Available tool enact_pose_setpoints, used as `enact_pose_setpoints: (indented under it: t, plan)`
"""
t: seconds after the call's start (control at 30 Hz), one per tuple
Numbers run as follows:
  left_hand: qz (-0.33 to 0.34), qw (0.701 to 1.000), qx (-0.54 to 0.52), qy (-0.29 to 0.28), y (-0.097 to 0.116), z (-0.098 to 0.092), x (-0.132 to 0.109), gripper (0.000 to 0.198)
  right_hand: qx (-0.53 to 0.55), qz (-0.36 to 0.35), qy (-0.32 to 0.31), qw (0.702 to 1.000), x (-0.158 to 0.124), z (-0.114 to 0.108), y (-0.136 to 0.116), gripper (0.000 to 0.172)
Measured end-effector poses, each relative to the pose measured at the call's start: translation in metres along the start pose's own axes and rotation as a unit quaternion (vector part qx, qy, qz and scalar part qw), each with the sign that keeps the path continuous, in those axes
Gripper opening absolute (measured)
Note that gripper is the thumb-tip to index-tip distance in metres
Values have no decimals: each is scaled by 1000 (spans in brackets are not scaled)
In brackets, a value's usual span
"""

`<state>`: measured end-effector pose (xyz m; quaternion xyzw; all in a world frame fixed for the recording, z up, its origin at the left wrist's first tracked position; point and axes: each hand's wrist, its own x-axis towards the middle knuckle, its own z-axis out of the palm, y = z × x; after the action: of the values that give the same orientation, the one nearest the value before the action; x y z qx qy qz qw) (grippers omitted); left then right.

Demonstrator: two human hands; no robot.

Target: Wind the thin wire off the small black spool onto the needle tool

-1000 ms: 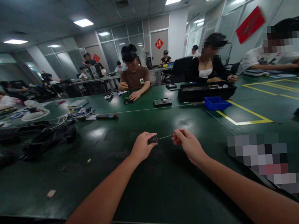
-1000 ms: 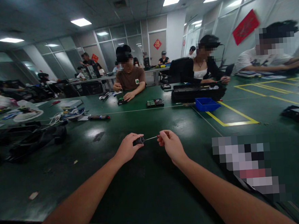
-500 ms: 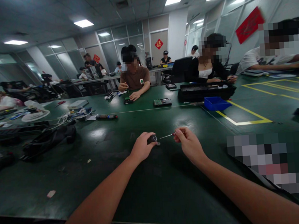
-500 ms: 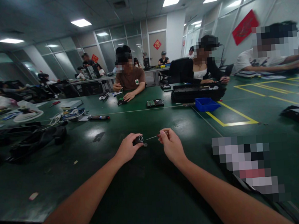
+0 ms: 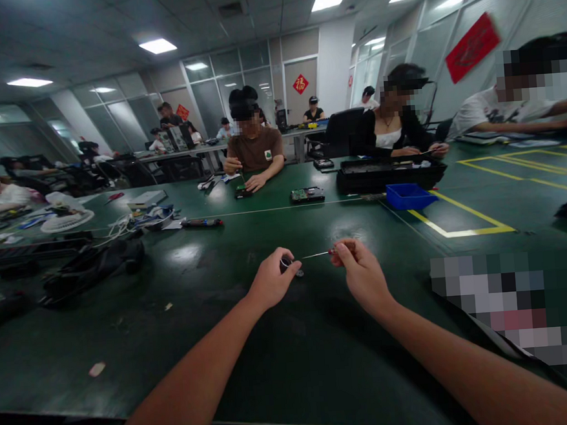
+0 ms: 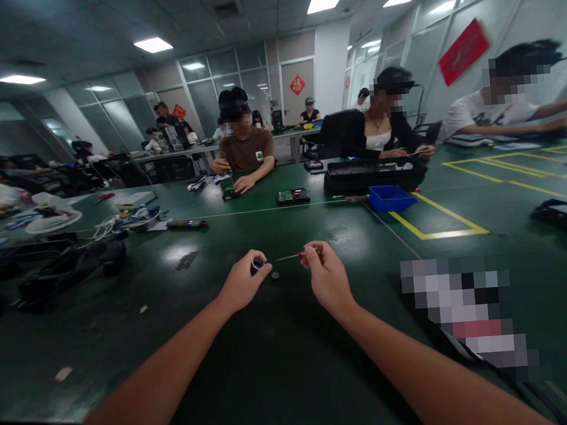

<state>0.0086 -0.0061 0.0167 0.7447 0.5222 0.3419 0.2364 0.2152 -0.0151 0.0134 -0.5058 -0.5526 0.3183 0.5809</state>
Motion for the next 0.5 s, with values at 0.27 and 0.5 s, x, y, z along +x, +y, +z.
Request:
enact_pose_setpoints:
  t: [0.27, 0.5]
  plan:
    - [41, 977, 193, -78, -3, 6, -1, 31, -7, -12, 11, 1000, 0, -3, -2, 28]
    - [40, 950, 285, -122, -3, 16, 4, 29, -17, -19, 1, 1000, -2, -3, -4, 29]
